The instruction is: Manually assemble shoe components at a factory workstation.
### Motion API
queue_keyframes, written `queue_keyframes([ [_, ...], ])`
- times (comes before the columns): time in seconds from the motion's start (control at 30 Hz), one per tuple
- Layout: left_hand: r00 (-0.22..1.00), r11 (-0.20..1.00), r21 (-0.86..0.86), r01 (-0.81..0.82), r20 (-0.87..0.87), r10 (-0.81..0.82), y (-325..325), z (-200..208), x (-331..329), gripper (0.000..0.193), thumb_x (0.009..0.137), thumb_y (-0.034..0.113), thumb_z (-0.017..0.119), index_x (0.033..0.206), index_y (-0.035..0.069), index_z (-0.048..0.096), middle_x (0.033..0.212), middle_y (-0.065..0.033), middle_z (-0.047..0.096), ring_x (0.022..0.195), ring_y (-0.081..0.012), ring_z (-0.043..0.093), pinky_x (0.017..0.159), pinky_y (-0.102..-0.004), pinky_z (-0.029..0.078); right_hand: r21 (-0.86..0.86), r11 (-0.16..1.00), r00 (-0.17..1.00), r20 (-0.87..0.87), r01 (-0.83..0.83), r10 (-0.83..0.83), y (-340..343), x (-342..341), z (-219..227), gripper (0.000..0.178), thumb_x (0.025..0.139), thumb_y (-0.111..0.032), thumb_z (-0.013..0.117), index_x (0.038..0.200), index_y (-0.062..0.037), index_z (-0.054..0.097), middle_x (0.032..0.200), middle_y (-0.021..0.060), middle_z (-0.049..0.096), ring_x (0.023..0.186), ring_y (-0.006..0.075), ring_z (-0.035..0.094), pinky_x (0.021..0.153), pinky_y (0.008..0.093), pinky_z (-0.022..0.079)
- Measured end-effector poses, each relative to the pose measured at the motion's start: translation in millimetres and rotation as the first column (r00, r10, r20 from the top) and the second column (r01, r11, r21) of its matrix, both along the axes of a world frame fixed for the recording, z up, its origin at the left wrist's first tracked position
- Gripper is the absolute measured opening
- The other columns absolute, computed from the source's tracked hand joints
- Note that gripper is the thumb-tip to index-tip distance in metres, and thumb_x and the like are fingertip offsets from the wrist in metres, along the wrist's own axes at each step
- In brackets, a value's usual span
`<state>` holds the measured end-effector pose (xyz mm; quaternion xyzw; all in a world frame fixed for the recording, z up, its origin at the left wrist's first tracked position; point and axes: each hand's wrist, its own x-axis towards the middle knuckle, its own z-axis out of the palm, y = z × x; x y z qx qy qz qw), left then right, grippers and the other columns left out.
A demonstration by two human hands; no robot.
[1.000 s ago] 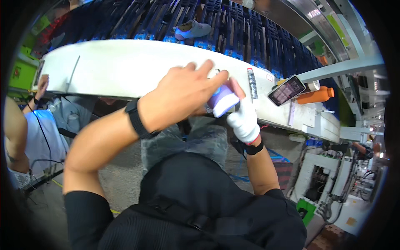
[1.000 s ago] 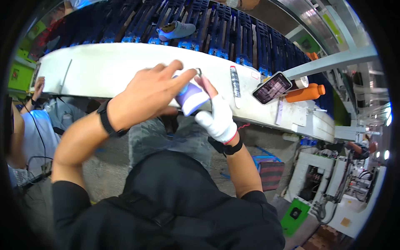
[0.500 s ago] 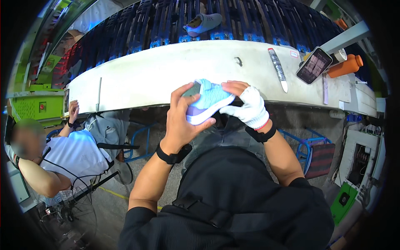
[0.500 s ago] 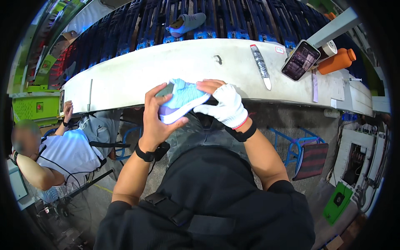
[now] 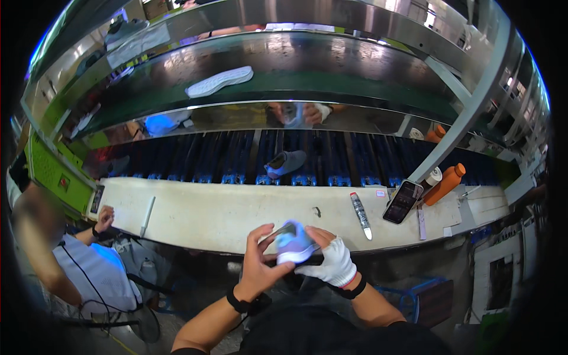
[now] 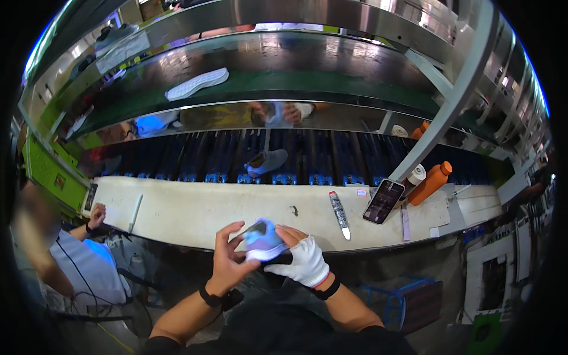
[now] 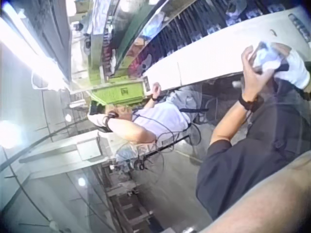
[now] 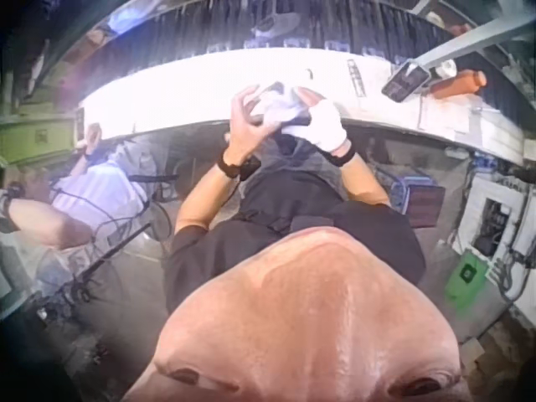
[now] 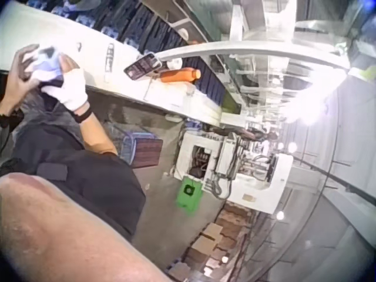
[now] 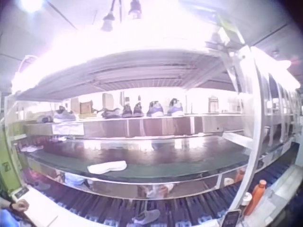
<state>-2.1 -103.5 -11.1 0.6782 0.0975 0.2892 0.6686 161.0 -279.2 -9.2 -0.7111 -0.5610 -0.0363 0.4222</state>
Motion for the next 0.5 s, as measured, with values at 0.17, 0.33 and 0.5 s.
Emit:
queue_keyframes([
  [0.17, 0.995, 0.978, -0.186, -0.090, 0.034, 0.098, 54.5, -32.7, 53.9, 0.016, 0.102, 0.003, 0.074, 0.115, 0.001, 0.065, 0.099, -0.0066, 0.072, 0.087, -0.0135, 0.069, 0.077, -0.0302, 0.058, 0.127, 0.978, 0.975, -0.173, 0.163, -0.140, -12.2, 8.5, -2.2, 0.102, 0.072, -0.038, 0.104, 0.154, -0.0008, 0.056, 0.136, 0.0248, 0.069, 0.122, 0.0430, 0.071, 0.104, 0.0475, 0.057],
  [0.33, 0.901, 0.895, 0.279, -0.349, -0.164, 0.403, 116.1, -80.6, 68.0, 0.021, 0.102, 0.018, 0.078, 0.093, 0.002, 0.069, 0.073, -0.0068, 0.070, 0.067, -0.0156, 0.066, 0.065, -0.0312, 0.053, 0.168, 0.948, 0.864, -0.477, 0.269, -0.161, -14.2, 38.0, 5.1, 0.101, 0.076, -0.017, 0.101, 0.159, 0.0015, 0.047, 0.139, 0.0182, 0.066, 0.126, 0.0286, 0.067, 0.110, 0.0422, 0.054],
  [0.5, 0.876, 0.706, 0.669, -0.233, -0.170, 0.451, 100.5, -85.1, 55.7, 0.032, 0.102, 0.031, 0.075, 0.086, 0.005, 0.064, 0.075, -0.0191, 0.067, 0.070, -0.0427, 0.067, 0.064, -0.0505, 0.052, 0.403, 0.898, 0.902, -0.431, 0.178, 0.015, -30.1, 74.0, 33.2, 0.111, 0.077, -0.005, 0.099, 0.166, -0.0006, 0.034, 0.152, 0.0150, 0.056, 0.139, 0.0283, 0.057, 0.120, 0.0440, 0.047],
])
